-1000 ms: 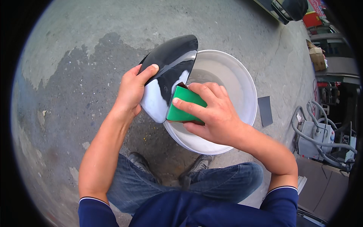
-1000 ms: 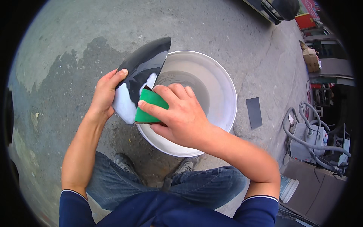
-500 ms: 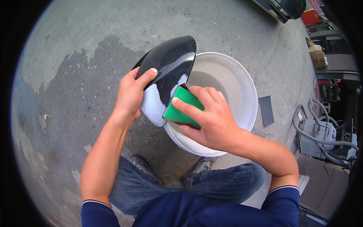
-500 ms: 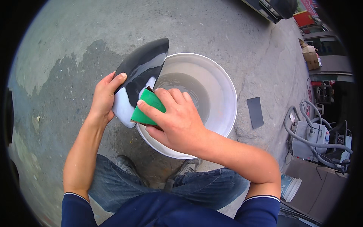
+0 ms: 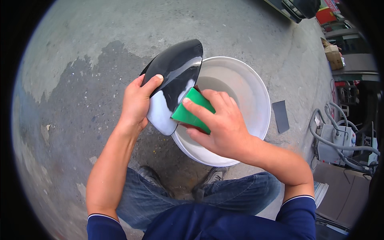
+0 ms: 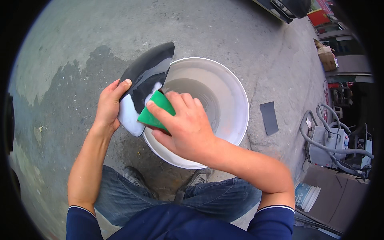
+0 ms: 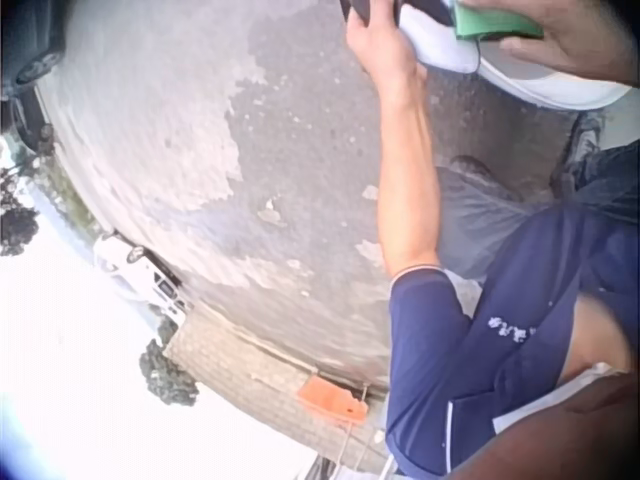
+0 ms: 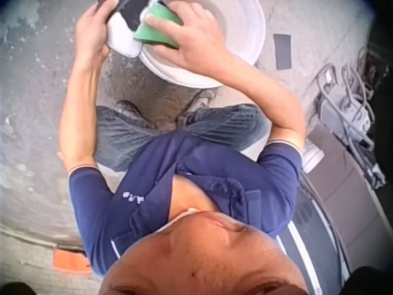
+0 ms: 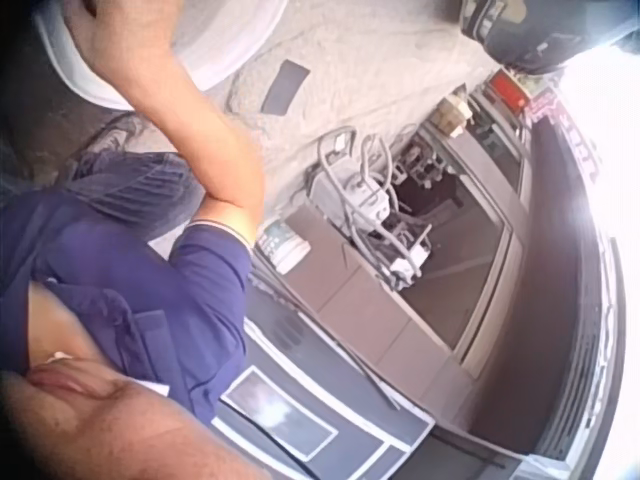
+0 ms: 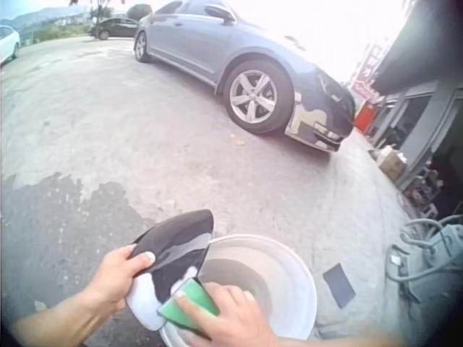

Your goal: The person sands a black car side mirror cover using a green sanding block. They repeatedly dip the sanding block into a white bucket of water and rub it over the surface of the mirror cover, focusing on the edges and curved areas.

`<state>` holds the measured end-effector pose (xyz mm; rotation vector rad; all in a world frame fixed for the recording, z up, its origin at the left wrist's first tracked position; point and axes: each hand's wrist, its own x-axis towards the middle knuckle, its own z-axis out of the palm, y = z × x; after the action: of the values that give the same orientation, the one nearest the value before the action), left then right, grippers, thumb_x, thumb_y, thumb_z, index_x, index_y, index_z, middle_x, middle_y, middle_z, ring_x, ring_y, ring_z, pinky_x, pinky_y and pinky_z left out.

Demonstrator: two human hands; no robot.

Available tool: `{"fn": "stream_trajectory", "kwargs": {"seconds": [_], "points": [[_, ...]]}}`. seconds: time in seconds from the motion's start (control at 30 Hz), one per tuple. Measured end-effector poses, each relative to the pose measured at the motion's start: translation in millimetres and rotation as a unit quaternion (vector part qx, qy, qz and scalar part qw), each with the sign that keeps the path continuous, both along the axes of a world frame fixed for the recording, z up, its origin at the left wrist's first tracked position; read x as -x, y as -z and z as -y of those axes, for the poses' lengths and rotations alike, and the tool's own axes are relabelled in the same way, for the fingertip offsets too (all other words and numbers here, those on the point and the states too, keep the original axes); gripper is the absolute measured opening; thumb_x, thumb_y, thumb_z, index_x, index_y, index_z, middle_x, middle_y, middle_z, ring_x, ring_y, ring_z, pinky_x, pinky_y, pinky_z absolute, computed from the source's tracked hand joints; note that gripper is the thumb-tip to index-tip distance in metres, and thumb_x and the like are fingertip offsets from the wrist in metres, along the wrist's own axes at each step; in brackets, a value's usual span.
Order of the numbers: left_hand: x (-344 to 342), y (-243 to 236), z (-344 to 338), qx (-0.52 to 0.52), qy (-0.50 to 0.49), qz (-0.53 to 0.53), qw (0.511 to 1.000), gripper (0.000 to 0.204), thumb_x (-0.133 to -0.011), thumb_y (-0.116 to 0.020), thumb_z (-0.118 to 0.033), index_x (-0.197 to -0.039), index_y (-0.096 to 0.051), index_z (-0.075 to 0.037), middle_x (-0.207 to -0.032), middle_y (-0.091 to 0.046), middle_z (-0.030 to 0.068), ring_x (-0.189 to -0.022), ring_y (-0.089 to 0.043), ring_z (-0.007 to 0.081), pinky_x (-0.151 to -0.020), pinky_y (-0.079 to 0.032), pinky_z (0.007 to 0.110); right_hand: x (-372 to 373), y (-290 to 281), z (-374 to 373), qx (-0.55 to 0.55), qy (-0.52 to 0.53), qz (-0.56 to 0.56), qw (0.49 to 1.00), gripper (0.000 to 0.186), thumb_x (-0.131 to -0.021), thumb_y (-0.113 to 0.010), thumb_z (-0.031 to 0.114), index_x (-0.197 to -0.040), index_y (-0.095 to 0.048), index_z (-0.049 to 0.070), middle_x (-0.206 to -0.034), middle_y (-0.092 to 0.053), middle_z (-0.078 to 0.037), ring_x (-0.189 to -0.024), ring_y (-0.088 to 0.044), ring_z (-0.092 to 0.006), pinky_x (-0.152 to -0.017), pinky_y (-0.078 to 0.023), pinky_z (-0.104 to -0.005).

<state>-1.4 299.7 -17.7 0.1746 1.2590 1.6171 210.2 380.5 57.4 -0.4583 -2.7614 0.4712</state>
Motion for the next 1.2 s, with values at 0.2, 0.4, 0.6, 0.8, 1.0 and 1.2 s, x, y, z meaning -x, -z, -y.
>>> {"fn": "stream_trajectory", "kwargs": {"seconds": [0.2,0.4,0.6,0.8,1.0,1.2], "points": [[2,-9,2,0.008,0.001,-0.014,1.000,0.031,-0.102,-0.073,-0.019,-0.124,-0.068,0.003,-0.110,-0.076,0.0095,-0.091,-0.073,0.0155,-0.083,-0.061,0.033,11,3,-39,-0.018,0.043,-0.007,0.999,0.056,-0.079,-0.086,0.025,-0.133,-0.073,0.015,-0.125,-0.064,-0.019,-0.107,-0.062,-0.0363,-0.087,-0.048,-0.0466],[6,-2,-1,-0.007,0.005,-0.007,1.000,0.032,-0.102,-0.073,-0.019,-0.125,-0.068,0.002,-0.110,-0.076,0.0096,-0.089,-0.073,0.0154,-0.081,-0.061,0.033,18,2,-48,0.003,0.046,-0.008,0.999,0.059,-0.078,-0.088,0.026,-0.134,-0.072,0.017,-0.126,-0.063,-0.018,-0.111,-0.061,-0.0370,-0.087,-0.047,-0.0464],[3,-3,0,-0.008,0.002,-0.010,1.000,0.030,-0.102,-0.074,-0.019,-0.123,-0.068,0.002,-0.110,-0.076,0.0090,-0.091,-0.073,0.0160,-0.083,-0.061,0.034,10,-1,-20,0.021,0.016,0.008,1.000,0.057,-0.080,-0.087,0.025,-0.133,-0.072,0.013,-0.127,-0.065,-0.020,-0.111,-0.063,-0.0379,-0.089,-0.050,-0.0491],[3,-3,-2,-0.005,-0.013,-0.020,1.000,0.030,-0.101,-0.074,-0.017,-0.123,-0.068,0.002,-0.110,-0.076,0.0092,-0.093,-0.073,0.0166,-0.084,-0.061,0.034,3,-4,1,0.019,-0.037,0.019,0.999,0.055,-0.080,-0.087,0.028,-0.132,-0.074,0.015,-0.128,-0.064,-0.019,-0.110,-0.063,-0.0365,-0.089,-0.049,-0.0471],[6,-3,3,-0.002,-0.003,-0.009,1.000,0.032,-0.101,-0.074,-0.017,-0.124,-0.067,0.003,-0.111,-0.075,0.0108,-0.094,-0.073,0.0170,-0.085,-0.061,0.034,11,-2,-7,-0.009,0.020,0.025,0.999,0.054,-0.082,-0.085,0.027,-0.134,-0.073,0.016,-0.125,-0.065,-0.019,-0.111,-0.062,-0.0369,-0.089,-0.049,-0.0486],[10,0,0,0.003,-0.006,-0.010,1.000,0.033,-0.101,-0.075,-0.018,-0.125,-0.067,0.003,-0.112,-0.075,0.0105,-0.095,-0.073,0.0179,-0.085,-0.061,0.035,25,4,-29,-0.039,0.049,0.000,0.998,0.059,-0.080,-0.086,0.026,-0.136,-0.071,0.015,-0.124,-0.065,-0.019,-0.112,-0.061,-0.0375,-0.088,-0.049,-0.0492]]}}
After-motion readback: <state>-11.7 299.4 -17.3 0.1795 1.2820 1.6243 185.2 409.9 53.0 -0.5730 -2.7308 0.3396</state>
